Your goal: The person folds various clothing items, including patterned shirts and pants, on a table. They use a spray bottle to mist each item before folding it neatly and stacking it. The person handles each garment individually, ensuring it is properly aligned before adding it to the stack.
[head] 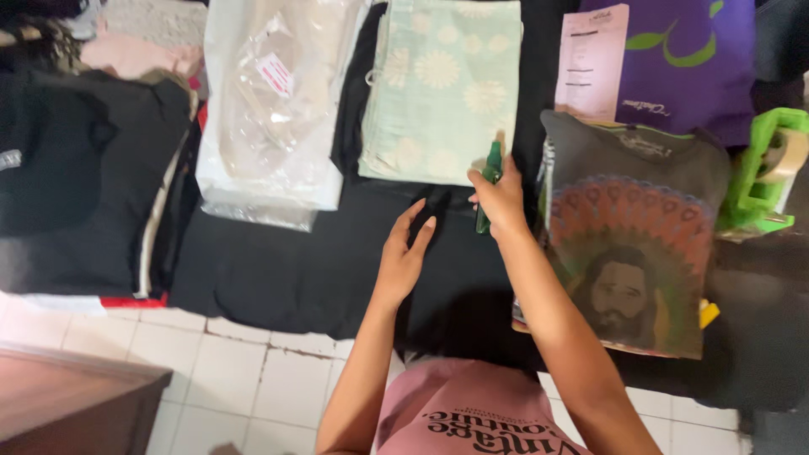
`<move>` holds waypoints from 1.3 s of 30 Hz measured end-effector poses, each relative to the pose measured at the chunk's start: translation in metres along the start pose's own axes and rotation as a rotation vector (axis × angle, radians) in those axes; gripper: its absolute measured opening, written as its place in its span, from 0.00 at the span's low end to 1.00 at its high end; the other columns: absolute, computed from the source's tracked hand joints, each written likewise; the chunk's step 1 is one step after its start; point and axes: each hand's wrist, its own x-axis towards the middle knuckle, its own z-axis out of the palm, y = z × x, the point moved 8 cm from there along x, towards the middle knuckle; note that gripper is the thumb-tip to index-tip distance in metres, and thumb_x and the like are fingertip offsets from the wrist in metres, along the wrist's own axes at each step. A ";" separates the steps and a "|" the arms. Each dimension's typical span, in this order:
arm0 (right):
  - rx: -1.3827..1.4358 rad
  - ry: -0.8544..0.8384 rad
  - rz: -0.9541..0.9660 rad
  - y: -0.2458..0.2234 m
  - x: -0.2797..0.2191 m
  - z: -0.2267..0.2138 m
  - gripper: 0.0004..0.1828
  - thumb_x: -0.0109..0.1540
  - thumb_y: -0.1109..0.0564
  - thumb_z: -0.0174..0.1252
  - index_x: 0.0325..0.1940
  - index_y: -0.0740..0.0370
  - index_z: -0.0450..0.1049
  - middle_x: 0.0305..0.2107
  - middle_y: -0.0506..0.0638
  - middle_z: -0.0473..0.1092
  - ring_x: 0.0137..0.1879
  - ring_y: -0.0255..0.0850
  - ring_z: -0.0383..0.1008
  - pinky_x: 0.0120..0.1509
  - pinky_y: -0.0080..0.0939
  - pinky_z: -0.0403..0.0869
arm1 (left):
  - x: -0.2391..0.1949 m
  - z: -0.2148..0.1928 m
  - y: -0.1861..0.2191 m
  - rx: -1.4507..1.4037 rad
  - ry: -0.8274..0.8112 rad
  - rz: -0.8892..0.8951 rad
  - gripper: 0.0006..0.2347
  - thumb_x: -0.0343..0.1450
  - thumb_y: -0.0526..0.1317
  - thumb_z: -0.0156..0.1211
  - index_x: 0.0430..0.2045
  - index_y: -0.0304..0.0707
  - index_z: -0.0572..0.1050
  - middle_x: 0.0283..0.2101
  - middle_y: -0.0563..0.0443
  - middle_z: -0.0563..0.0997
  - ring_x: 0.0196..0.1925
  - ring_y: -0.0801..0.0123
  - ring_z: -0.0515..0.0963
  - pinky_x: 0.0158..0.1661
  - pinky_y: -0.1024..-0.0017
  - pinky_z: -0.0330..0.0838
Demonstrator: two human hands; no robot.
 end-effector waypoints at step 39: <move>0.518 -0.087 -0.010 -0.038 0.030 -0.012 0.31 0.63 0.53 0.65 0.68 0.65 0.69 0.46 0.54 0.75 0.23 0.38 0.75 0.26 0.36 0.71 | 0.113 -0.003 -0.090 -1.188 -0.157 -0.350 0.16 0.70 0.37 0.59 0.52 0.33 0.74 0.56 0.49 0.78 0.67 0.61 0.70 0.64 0.63 0.64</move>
